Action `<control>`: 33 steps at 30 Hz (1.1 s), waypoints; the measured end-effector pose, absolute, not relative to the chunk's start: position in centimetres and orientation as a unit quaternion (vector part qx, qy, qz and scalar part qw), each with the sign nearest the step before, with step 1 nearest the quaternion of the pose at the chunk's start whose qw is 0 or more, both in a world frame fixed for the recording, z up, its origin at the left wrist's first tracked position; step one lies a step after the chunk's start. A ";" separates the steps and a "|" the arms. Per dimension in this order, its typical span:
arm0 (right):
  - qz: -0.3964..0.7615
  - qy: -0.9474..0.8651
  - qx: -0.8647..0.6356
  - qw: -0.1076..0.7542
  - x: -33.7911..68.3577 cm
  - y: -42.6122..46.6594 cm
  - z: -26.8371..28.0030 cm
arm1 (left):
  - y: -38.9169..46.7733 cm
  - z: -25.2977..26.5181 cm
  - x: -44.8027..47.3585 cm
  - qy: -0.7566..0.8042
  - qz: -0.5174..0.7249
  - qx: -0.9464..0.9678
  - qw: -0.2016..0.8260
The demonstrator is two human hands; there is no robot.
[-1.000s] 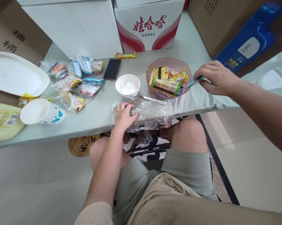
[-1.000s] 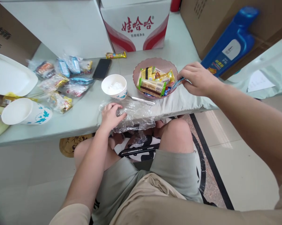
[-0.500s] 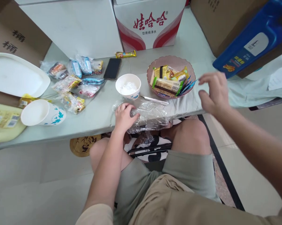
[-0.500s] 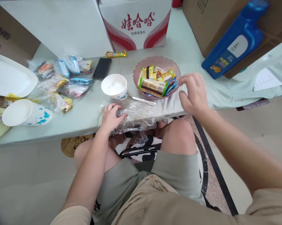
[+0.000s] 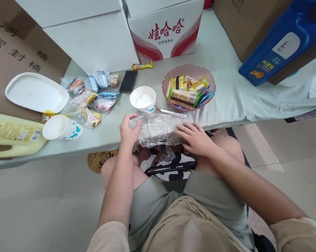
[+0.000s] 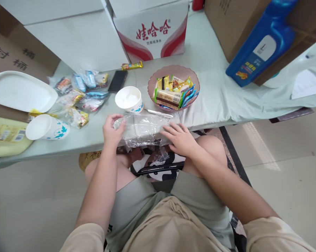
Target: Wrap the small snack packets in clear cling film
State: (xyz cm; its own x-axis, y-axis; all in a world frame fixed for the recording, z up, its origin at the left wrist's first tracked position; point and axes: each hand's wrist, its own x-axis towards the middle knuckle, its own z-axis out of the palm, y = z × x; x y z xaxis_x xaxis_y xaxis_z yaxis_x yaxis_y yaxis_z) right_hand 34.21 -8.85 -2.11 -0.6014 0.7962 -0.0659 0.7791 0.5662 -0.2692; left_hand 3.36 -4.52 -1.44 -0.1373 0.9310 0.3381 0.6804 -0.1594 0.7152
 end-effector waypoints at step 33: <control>0.158 -0.847 -0.481 0.162 30.6 -7.5 -3.8 | -9.6 -0.7 2.1 0.555 0.328 0.744 0.177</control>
State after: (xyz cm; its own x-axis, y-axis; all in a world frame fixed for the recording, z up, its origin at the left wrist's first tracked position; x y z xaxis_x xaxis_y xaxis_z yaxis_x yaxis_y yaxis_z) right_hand 30.63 -7.50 -3.84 -0.4845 0.8663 0.1220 0.7640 0.4869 -0.4233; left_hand 2.10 -9.60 -0.72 0.1687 0.9419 0.2904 0.7096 -0.3205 0.6275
